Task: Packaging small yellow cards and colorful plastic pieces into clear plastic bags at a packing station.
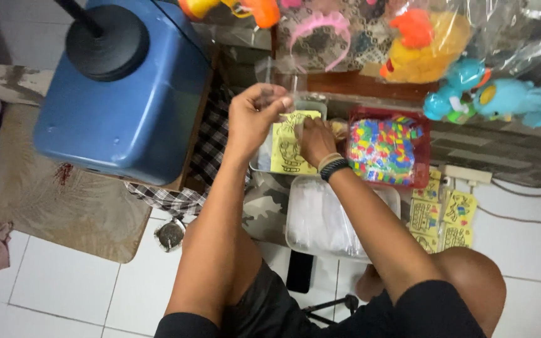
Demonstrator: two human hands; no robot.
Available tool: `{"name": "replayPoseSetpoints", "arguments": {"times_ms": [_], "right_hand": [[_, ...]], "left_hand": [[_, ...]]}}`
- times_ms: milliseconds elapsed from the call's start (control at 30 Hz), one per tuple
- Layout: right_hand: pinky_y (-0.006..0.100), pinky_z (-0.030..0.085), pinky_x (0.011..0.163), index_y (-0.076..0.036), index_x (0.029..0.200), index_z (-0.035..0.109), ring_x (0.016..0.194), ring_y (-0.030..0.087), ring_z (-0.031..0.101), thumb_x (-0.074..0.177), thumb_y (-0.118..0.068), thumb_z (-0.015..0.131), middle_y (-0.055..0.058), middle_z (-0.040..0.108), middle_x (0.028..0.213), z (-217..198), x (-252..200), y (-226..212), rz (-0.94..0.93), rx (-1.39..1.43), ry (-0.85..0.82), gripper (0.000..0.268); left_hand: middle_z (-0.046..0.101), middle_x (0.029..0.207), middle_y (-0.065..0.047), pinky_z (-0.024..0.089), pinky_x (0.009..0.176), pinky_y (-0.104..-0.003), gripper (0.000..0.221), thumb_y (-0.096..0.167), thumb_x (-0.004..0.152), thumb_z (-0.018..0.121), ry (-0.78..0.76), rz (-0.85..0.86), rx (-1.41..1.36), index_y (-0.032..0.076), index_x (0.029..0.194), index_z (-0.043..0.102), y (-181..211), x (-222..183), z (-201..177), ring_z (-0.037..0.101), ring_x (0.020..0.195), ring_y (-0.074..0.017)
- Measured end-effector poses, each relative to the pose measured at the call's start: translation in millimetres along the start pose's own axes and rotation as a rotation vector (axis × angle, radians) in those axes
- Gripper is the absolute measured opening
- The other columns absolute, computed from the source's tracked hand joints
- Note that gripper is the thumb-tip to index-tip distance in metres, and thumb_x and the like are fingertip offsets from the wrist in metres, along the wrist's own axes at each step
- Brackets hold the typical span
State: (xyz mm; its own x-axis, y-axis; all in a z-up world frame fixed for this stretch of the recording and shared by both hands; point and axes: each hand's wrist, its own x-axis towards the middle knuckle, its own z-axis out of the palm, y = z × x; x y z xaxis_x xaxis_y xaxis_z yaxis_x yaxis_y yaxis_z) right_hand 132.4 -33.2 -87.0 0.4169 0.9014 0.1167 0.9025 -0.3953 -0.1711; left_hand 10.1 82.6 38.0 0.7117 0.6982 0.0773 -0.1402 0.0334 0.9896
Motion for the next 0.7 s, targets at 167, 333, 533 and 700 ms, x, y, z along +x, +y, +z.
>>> {"name": "replayPoseSetpoints", "arguments": {"times_ms": [167, 333, 533, 700], "right_hand": [[0.049, 0.052, 0.089, -0.005, 0.098, 0.074, 0.094, 0.042, 0.07, 0.077, 0.001, 0.07, 0.018, 0.075, 0.091, -12.7, -22.9, 36.7, -0.018, 0.2, 0.002, 0.021], [0.049, 0.055, 0.089, -0.013, 0.107, 0.071, 0.101, 0.042, 0.071, 0.087, -0.006, 0.072, 0.015, 0.078, 0.096, -95.1, -89.6, 57.4, 0.104, 0.469, 0.016, 0.021], [0.024, 0.05, 0.056, -0.001, 0.108, 0.055, 0.057, 0.015, 0.06, 0.103, 0.007, 0.064, 0.012, 0.064, 0.073, -160.2, -140.6, 67.0, 0.328, 1.03, 0.575, 0.013], [0.031, 0.066, 0.066, -0.003, 0.13, 0.031, 0.072, 0.024, 0.07, 0.101, 0.012, 0.062, 0.028, 0.067, 0.112, -188.3, -147.0, 53.5, 0.16, 1.291, 0.708, 0.045]], "left_hand": [[0.077, 0.09, -0.02, 0.069, 0.066, -0.029, 0.024, 0.004, 0.085, 0.082, -0.024, -0.037, -0.062, 0.0, 0.107, 0.074, 8.6, -1.9, -5.5, 0.076, 0.074, -0.0175], [0.077, 0.089, -0.02, 0.07, 0.065, -0.03, 0.024, 0.005, 0.084, 0.083, -0.024, -0.035, -0.033, 0.0, 0.106, 0.075, 9.3, -15.1, -7.0, 0.076, 0.074, -0.0173], [0.077, 0.088, -0.022, 0.068, 0.067, -0.031, 0.022, 0.001, 0.084, 0.08, -0.186, -0.097, 0.04, -0.004, 0.105, 0.075, 2.1, -36.5, 22.0, 0.074, 0.076, -0.0186], [0.075, 0.087, -0.026, 0.068, 0.066, -0.034, 0.023, -0.003, 0.083, 0.078, -0.364, -0.186, 0.068, -0.006, 0.105, 0.074, -0.1, -59.3, 55.3, 0.074, 0.074, -0.0214]]}}
